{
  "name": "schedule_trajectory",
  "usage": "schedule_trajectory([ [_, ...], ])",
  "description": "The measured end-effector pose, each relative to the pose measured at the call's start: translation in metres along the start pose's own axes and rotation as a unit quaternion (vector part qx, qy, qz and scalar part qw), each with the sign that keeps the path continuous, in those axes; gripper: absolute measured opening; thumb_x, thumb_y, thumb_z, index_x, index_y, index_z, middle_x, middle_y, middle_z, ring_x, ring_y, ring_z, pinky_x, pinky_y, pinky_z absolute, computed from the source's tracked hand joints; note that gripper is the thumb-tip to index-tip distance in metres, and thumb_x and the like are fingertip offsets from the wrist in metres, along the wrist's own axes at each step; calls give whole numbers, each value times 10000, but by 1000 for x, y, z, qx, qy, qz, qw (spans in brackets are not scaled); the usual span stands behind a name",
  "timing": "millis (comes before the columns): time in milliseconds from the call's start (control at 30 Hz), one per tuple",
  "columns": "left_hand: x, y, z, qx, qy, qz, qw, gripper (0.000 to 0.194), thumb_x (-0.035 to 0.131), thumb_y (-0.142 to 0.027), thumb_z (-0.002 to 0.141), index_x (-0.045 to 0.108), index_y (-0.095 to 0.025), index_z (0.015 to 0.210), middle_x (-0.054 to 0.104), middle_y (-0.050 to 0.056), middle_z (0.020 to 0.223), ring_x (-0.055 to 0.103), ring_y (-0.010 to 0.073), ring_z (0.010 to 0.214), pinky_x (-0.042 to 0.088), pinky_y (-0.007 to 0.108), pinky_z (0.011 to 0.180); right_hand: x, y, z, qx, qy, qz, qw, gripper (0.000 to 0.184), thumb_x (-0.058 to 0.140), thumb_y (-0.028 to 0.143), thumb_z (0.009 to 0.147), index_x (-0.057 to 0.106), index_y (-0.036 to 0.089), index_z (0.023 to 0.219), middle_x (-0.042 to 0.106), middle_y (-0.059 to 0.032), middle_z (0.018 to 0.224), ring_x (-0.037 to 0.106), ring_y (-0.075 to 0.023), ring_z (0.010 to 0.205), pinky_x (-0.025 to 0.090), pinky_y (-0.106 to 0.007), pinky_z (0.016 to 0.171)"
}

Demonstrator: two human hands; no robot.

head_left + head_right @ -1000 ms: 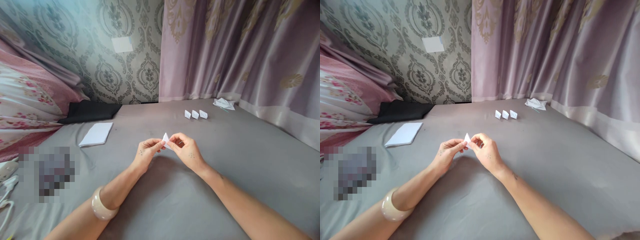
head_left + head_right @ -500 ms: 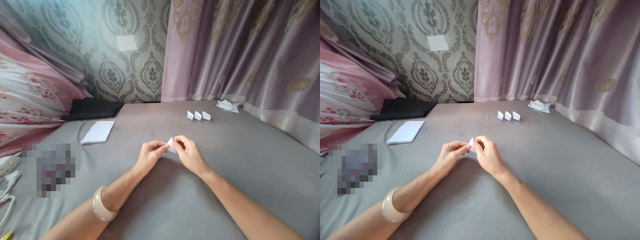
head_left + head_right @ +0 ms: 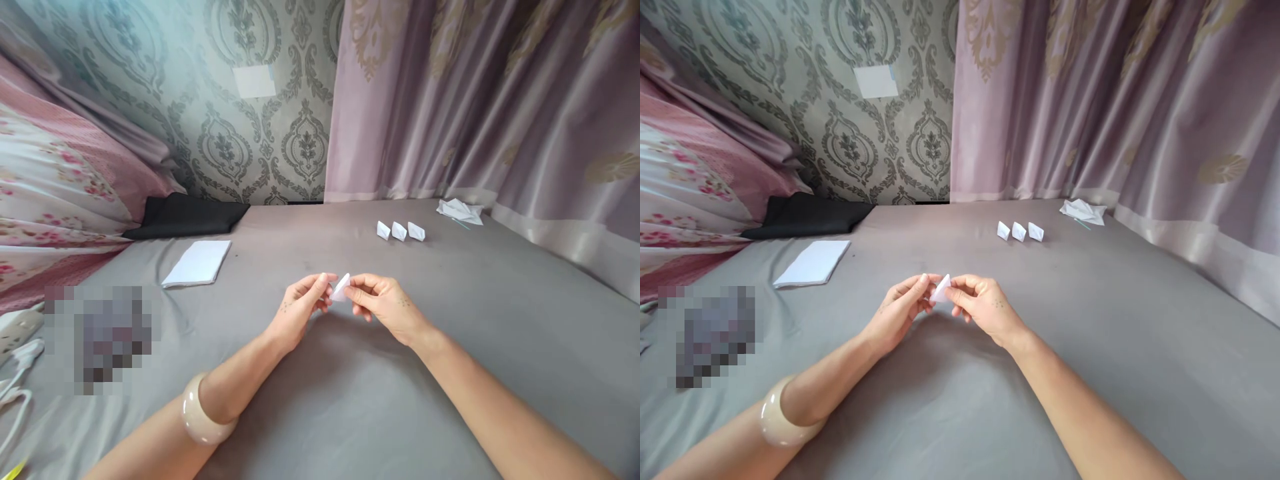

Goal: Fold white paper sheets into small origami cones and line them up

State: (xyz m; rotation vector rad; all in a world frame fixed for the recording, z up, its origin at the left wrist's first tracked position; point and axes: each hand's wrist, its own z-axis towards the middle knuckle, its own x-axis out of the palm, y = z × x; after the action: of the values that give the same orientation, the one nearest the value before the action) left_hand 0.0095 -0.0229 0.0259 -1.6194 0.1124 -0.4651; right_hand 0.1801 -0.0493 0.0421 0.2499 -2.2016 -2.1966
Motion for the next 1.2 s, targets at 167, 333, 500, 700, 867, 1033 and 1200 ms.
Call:
schedule_trajectory([
  [167, -7, -1, 3, -54, 84, -23, 995, 338, 669, -451, 771, 733, -146, 901, 537, 19, 667, 436, 88, 609, 346, 219, 556, -9, -1, 2, 23, 83, 59, 995, 290, 669, 427, 776, 672, 182, 932, 689, -35, 833, 650, -136, 697, 511, -237, 563],
  [333, -14, -4, 6, -99, 98, -43, 989, 254, 739, -389, 710, 694, -171, 832, 449, -27, 575, 391, 73, 546, 318, 223, 533, -14, -4, 4, 7, 106, 53, 993, 263, 665, 423, 784, 672, 193, 911, 683, -20, 821, 643, -148, 782, 538, -303, 738],
  [500, -18, -10, 4, -131, 192, -11, 973, 255, 740, -399, 703, 652, -181, 803, 536, -6, 640, 362, 66, 533, 248, 214, 486, -17, 0, 2, 0, 146, -9, 989, 225, 625, 424, 818, 656, 208, 872, 665, -2, 791, 598, -125, 723, 511, -301, 746],
  [700, -15, -8, 3, -68, 170, 85, 979, 217, 705, -388, 746, 676, -182, 808, 648, 23, 762, 510, 93, 639, 371, 215, 562, -17, 2, 2, -15, 132, -53, 990, 199, 632, 416, 815, 636, 218, 827, 649, 3, 790, 601, -131, 759, 491, -283, 753],
  [867, -11, -1, 6, 25, 97, 52, 994, 195, 745, -339, 711, 666, -168, 759, 673, 38, 818, 608, 153, 774, 481, 285, 729, -16, -10, 7, -86, 37, -98, 991, 221, 688, 436, 758, 672, 216, 778, 568, -39, 1059, 585, -115, 763, 503, -282, 743],
  [1033, -10, 3, 4, 118, 24, 101, 988, 134, 747, -265, 716, 676, -170, 778, 692, 60, 926, 636, 195, 887, 487, 311, 827, -11, -19, 7, -122, -19, -86, 989, 175, 692, 405, 765, 694, 235, 806, 630, -38, 1014, 627, -159, 845, 518, -309, 796],
  [1200, -9, 6, 2, 143, 5, 98, 985, 131, 738, -240, 733, 639, -171, 784, 697, 47, 880, 640, 180, 870, 497, 294, 813, -4, -14, 4, -156, -60, -83, 982, 136, 694, 350, 772, 677, 219, 742, 663, -26, 875, 637, -152, 779, 531, -286, 741],
])
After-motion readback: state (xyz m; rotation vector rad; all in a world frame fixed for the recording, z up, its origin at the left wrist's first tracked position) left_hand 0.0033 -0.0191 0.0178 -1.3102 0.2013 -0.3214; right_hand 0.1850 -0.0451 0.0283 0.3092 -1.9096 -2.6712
